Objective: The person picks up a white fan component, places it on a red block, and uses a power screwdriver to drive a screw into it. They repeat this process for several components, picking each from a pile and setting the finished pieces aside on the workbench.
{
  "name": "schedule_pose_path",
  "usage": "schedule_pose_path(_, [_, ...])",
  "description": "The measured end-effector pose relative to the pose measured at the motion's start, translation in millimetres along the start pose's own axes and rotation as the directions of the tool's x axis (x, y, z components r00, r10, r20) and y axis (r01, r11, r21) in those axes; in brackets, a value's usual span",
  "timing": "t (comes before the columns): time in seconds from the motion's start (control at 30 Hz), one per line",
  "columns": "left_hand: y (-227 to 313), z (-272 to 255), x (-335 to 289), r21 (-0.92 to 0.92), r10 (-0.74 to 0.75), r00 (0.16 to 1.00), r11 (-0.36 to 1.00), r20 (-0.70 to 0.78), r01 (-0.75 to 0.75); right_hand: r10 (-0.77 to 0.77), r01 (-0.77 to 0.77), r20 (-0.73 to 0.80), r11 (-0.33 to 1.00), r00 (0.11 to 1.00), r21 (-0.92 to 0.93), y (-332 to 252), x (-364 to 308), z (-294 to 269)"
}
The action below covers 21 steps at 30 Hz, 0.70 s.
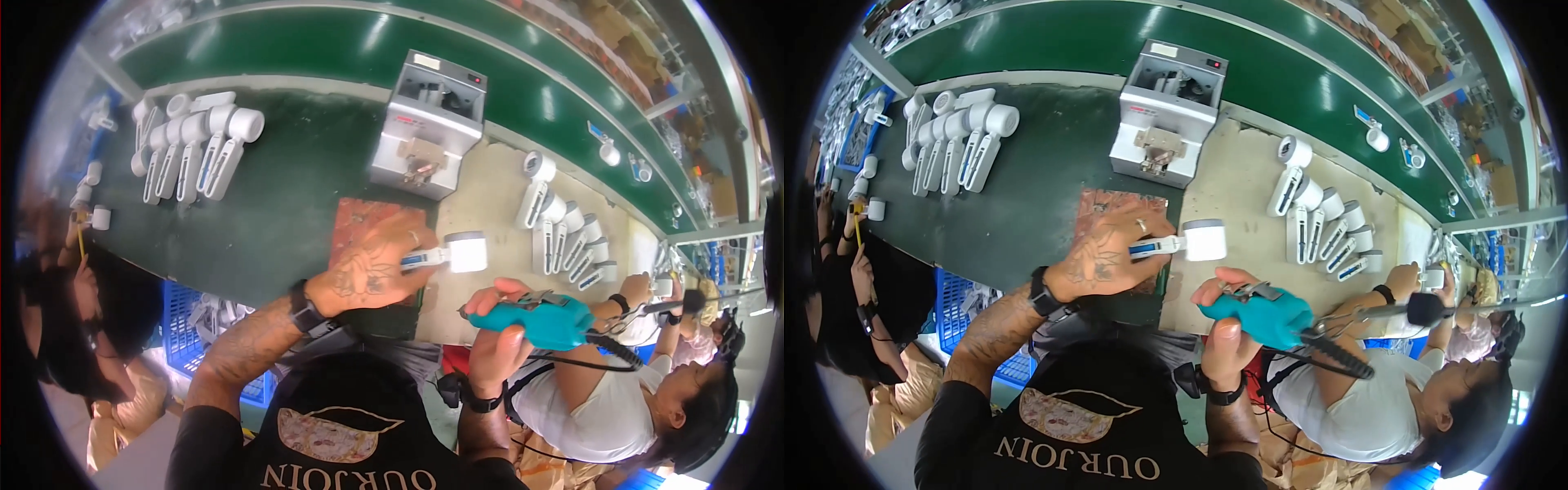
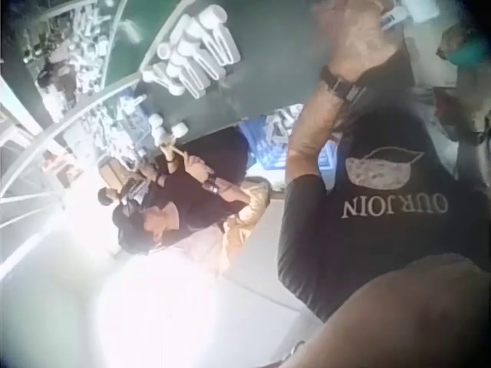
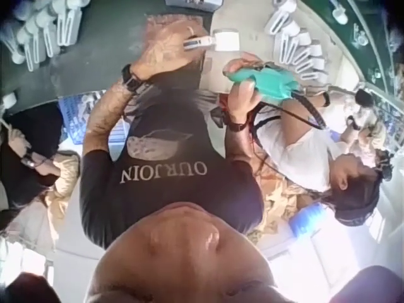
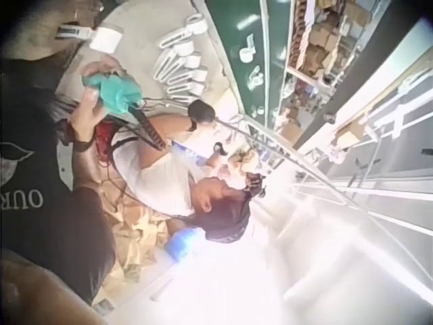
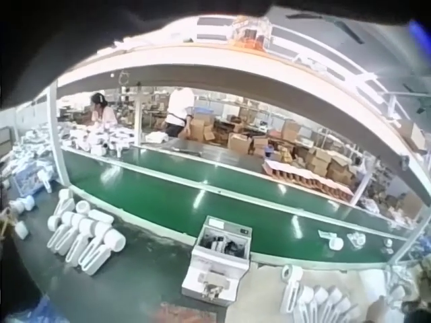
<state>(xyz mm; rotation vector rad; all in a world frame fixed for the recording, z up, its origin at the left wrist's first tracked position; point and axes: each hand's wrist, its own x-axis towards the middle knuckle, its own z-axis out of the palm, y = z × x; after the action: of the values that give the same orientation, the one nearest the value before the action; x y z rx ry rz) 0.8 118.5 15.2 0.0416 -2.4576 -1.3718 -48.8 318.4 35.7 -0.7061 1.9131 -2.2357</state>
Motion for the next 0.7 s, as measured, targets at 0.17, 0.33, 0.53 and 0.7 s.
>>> schedule_pose_path(0.17, [-34.8, -26.3, -15.1, 0.065, 0.096, 0.995, 0.993, 0.040, -0.098, 0.023, -0.035, 0.063, 0.982, 0.998, 0.185, -6.8, 41.2, 26.6])
schedule_pose_path(0.33, [-38.2, -25.0, -14.5, 0.145, 0.186, 0.982, 0.972, 0.022, -0.187, -0.144, 0.120, 0.108, 0.971, 0.984, 0.207, -1.7, 108.0, 86.4])
schedule_pose_path(0.53, [-42.2, -27.2, -19.6, 0.225, 0.201, 0.979, 0.953, 0.032, -0.204, -0.243, 0.258, 0.180, 0.964, 0.953, -0.066, 24.3, 153.0, 121.2])
schedule_pose_path(0.7, [-46.2, -25.1, -18.3, 0.253, 0.166, 0.985, 0.952, 0.055, -0.174, -0.264, 0.273, 0.182, 0.962, 0.947, -0.022, 44.5, 150.1, 125.6])
